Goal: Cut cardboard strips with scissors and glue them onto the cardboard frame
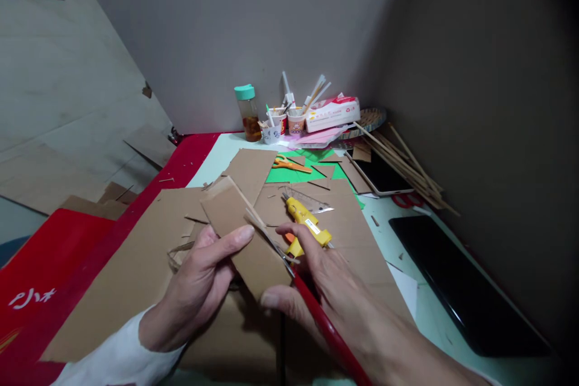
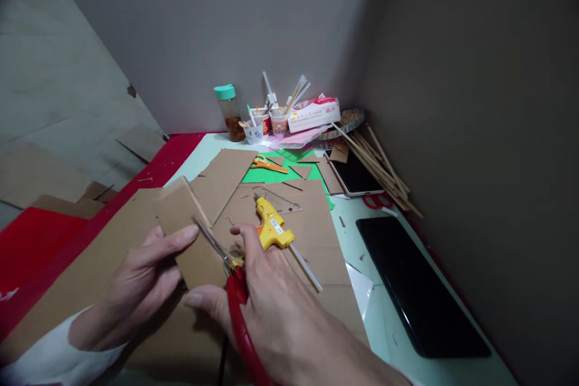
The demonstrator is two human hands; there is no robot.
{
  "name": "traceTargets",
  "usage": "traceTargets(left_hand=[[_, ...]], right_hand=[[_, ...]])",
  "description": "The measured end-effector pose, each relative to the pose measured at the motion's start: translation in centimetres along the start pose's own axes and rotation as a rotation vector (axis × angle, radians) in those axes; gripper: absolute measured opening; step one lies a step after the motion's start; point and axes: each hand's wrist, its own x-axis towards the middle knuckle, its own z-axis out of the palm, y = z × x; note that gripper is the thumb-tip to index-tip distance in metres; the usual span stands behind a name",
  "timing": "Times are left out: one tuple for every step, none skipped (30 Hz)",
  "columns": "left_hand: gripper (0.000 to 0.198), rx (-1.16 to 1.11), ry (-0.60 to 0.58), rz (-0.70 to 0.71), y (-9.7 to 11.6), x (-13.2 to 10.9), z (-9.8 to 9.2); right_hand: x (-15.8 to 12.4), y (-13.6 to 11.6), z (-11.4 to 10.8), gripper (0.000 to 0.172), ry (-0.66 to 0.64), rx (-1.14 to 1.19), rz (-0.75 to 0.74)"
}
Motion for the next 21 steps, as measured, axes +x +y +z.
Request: traceTargets(left_hand=[[0.043, 0.001, 0.002, -0.006, -0.02, -0.02, -0.02], [0.043, 0.002, 0.006, -0.011, -0.02, -0.05, -0.03], [0.043, 0.003, 0.010, -0.015, -0.01, -0.06, -0.04], [0.042, 0.003, 0.012, -0.020, 0.00, -0.07, -0.04], [0.042, 0.003, 0.012, -0.025, 0.03, -0.08, -0.04], [0.042, 0.002, 0.012, -0.027, 0.06, -0.09, -0.04], [0.041, 0.002, 0.012, -0.028, 0.09, -0.11, -0.03], [0.041, 0.001, 0.012, -0.027, 0.11, -0.14, -0.02], [0.041, -0.001, 0.015, -0.022, 0.13, -0.19, 0.00], [0.040, -0.004, 0.013, -0.019, 0.13, -0.25, 0.04], [0.040, -0.006, 0.008, -0.022, 0.11, -0.32, 0.09], [0.040, -0.008, 0.000, -0.030, 0.07, -0.41, 0.16], [0.040, -0.009, -0.010, -0.042, 0.02, -0.50, 0.25], [0.040, -0.010, -0.019, -0.055, -0.03, -0.58, 0.34], [0.040, -0.011, -0.024, -0.070, -0.08, -0.67, 0.45], [0.039, -0.016, -0.022, -0.081, -0.12, -0.74, 0.56], [0.038, -0.024, -0.017, -0.088, -0.13, -0.81, 0.66], [0.037, -0.033, -0.011, -0.094, -0.13, -0.87, 0.75], [0.036, -0.040, -0.004, -0.094, -0.10, -0.93, 0.82], [0.035, -0.043, 0.001, -0.094, -0.07, -0.98, 0.86], [0.034, -0.045, 0.005, -0.092, -0.03, -1.02, 0.88]], right_hand=[[-0.02, -0.04, 0.02, 0.073, -0.002, 0.006, -0.006], [-0.03, -0.05, 0.10, 0.069, -0.009, 0.007, -0.013], [-0.03, -0.04, 0.21, 0.067, -0.020, -0.003, -0.010], [-0.01, -0.01, 0.34, 0.065, -0.036, -0.024, 0.003], [0.01, 0.01, 0.47, 0.065, -0.047, -0.050, 0.016], [0.05, 0.03, 0.57, 0.066, -0.055, -0.071, 0.025], [0.10, 0.04, 0.63, 0.067, -0.057, -0.081, 0.032], [0.14, 0.06, 0.63, 0.069, -0.056, -0.077, 0.034], [0.18, 0.08, 0.58, 0.072, -0.054, -0.064, 0.031], [0.20, 0.10, 0.47, 0.075, -0.054, -0.051, 0.025], [0.21, 0.13, 0.33, 0.077, -0.053, -0.042, 0.015], [0.21, 0.15, 0.16, 0.080, -0.056, -0.040, 0.004], [0.19, 0.18, 0.00, 0.083, -0.062, -0.043, -0.006], [0.15, 0.19, -0.14, 0.086, -0.072, -0.050, -0.009], [0.11, 0.19, -0.25, 0.089, -0.084, -0.061, 0.001], [0.06, 0.19, -0.32, 0.090, -0.095, -0.070, 0.014], [0.01, 0.20, -0.35, 0.091, -0.105, -0.077, 0.026], [-0.03, 0.21, -0.33, 0.089, -0.112, -0.080, 0.031], [-0.07, 0.23, -0.27, 0.087, -0.108, -0.079, 0.025], [-0.10, 0.24, -0.18, 0.086, -0.100, -0.075, 0.015], [-0.12, 0.25, -0.08, 0.085, -0.090, -0.066, 0.005]])
